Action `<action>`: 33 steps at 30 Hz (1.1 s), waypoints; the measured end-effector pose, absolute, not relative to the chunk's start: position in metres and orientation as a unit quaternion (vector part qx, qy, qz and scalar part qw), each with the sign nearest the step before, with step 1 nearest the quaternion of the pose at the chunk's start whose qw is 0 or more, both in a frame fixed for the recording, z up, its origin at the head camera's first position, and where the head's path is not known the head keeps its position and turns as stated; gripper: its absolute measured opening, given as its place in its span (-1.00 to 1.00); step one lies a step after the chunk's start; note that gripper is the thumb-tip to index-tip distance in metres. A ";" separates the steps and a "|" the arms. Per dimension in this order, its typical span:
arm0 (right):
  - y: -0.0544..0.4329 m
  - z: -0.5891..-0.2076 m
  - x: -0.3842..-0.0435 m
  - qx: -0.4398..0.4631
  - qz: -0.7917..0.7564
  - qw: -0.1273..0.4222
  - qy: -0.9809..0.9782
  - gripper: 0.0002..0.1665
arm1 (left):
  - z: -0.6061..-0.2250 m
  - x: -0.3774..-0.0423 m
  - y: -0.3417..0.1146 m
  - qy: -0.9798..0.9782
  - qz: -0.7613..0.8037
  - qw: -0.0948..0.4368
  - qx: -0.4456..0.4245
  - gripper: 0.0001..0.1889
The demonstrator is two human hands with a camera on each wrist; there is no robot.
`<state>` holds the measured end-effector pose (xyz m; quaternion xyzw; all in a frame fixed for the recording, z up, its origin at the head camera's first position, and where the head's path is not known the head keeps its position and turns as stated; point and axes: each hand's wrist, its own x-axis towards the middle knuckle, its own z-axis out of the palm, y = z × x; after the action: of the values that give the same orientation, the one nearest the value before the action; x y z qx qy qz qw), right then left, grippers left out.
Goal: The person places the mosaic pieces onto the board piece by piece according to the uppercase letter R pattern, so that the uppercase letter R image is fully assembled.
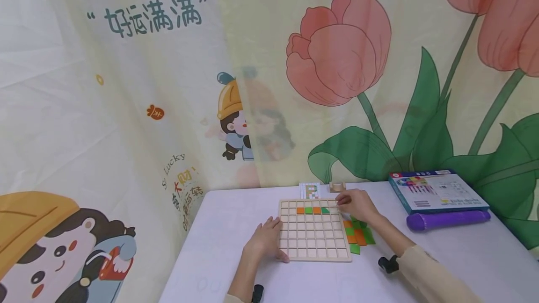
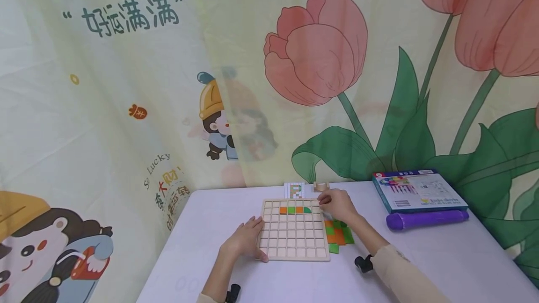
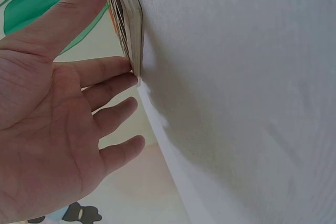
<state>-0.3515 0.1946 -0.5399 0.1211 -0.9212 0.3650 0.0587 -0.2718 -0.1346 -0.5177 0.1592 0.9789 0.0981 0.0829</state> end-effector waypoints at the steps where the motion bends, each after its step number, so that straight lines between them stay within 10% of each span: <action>1: 0.196 -0.539 -0.350 0.118 0.362 0.057 -0.923 -0.80 | -0.518 -0.272 -0.135 0.979 0.099 0.082 0.159 0.18; 33: 0.232 -0.547 -0.334 0.120 0.339 -0.022 -0.933 -0.69 | -0.517 -0.272 -0.133 0.978 0.102 0.088 0.157 0.20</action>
<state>-0.3341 0.2319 -0.5468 0.1203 -0.9329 0.3388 -0.0219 -0.2725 -0.1327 -0.5171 0.1569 0.9784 0.1018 0.0875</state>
